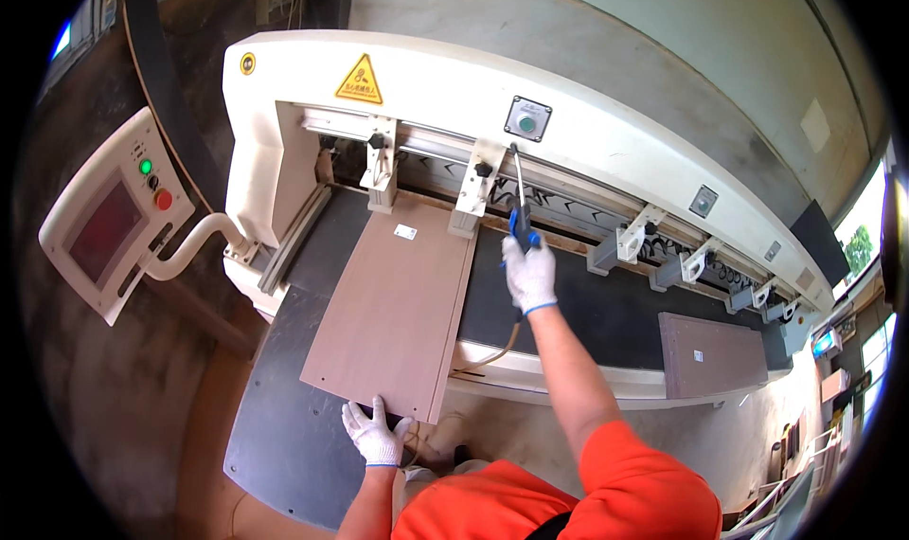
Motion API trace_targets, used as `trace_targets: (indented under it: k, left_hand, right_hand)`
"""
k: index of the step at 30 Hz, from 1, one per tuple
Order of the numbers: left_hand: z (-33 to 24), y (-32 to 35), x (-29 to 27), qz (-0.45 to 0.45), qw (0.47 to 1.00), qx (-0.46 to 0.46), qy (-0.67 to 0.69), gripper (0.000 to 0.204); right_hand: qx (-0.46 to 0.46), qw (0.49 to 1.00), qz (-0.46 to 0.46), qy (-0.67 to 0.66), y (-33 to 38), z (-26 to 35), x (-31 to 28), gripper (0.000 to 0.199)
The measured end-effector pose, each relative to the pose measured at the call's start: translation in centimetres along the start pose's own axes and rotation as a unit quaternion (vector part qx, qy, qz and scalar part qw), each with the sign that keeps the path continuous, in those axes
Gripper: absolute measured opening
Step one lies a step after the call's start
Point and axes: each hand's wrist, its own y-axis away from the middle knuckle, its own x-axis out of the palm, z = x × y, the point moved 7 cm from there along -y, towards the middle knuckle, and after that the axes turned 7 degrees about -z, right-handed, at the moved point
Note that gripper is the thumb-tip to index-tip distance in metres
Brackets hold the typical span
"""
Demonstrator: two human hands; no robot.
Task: The person operates a CNC edge banding machine in a workshop, placing rectangular wood panels onto the machine's conveyor belt. They use a handheld tool to press a button on the machine's control panel to initiate the processing cycle. After the panels are processed, the person removes them and stacks them on a nearby table.
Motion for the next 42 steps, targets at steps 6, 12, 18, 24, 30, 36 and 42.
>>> trace_targets:
  k: [6, 12, 18, 24, 30, 36, 42]
  left_hand:
    - [-0.3, 0.5, 0.1, 0.0, 1.0, 0.006, -0.009, 0.083]
    - [-0.6, 0.9, 0.1, -0.01, 1.0, -0.005, -0.022, 0.081]
    - [-2.1, 0.6, -0.5, 0.035, 0.999, -0.017, -0.012, 0.077]
    - [-3.0, 4.4, 2.8, -0.034, 0.999, -0.031, -0.007, 0.064]
    - [-9.4, 13.4, 4.6, -0.117, 0.988, -0.074, 0.067, 0.059]
    - [-9.3, 28.0, 7.5, -0.114, 0.945, -0.254, 0.171, 0.057]
    - [-6.4, 47.1, 12.9, -0.12, 0.539, -0.625, 0.552, 0.032]
  right_hand:
    - [-0.044, 0.974, -0.04, 0.218, -5.0, 6.0, -5.9, 0.041]
    - [-0.054, 0.966, -0.017, 0.251, -4.5, 5.9, -6.5, 0.037]
    - [-0.109, 0.963, 0.004, 0.246, -6.2, 5.8, -9.5, 0.033]
    - [-0.207, 0.937, 0.206, 0.192, 2.9, 0.6, -12.4, 0.03]
    - [-0.139, 0.814, 0.517, 0.224, 16.8, -17.3, -15.7, 0.048]
    - [0.236, 0.916, 0.27, 0.182, 10.5, -37.6, -27.7, 0.041]
    - [0.153, 0.794, 0.579, 0.106, 20.5, -35.0, -31.2, 0.036]
